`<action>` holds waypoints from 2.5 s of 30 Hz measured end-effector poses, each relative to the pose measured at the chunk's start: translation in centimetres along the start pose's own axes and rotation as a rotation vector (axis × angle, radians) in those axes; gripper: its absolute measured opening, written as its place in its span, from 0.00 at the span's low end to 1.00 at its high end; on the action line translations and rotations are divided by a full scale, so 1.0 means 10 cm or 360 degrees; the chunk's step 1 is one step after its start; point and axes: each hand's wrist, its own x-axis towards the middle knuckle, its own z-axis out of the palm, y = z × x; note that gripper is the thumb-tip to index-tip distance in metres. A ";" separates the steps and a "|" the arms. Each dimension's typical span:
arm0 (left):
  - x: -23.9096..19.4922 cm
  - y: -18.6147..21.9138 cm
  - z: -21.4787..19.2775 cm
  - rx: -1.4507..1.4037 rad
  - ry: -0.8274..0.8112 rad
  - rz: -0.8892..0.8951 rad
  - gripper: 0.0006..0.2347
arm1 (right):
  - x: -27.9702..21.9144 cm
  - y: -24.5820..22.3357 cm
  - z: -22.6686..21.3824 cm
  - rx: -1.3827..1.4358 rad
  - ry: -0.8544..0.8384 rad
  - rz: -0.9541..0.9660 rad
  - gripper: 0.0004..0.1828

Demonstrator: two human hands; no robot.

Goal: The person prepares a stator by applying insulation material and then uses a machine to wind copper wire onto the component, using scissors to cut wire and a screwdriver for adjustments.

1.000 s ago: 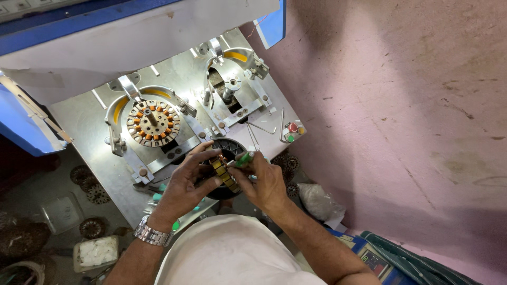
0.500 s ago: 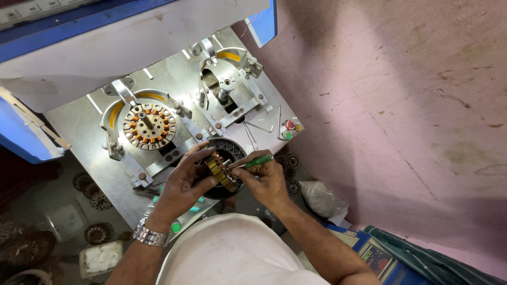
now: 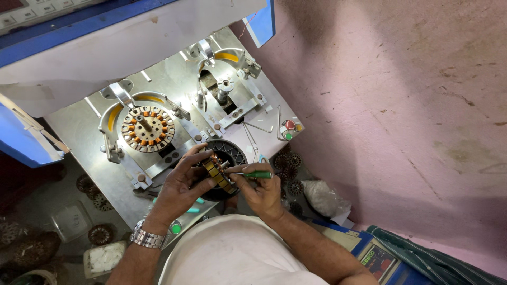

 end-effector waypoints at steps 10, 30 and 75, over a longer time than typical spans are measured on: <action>0.01 0.02 0.00 -0.0005 0.0000 -0.0013 0.26 | 0.03 -0.08 0.05 0.0212 0.0016 0.0006 0.16; -0.17 0.10 0.19 0.0418 0.0251 0.0387 0.25 | 0.51 -0.52 -0.17 -0.0415 -0.0534 0.0067 0.12; -0.19 -0.08 0.29 0.1052 0.0412 0.0909 0.23 | 0.89 -0.30 -0.21 -0.0524 -0.0816 0.0150 0.21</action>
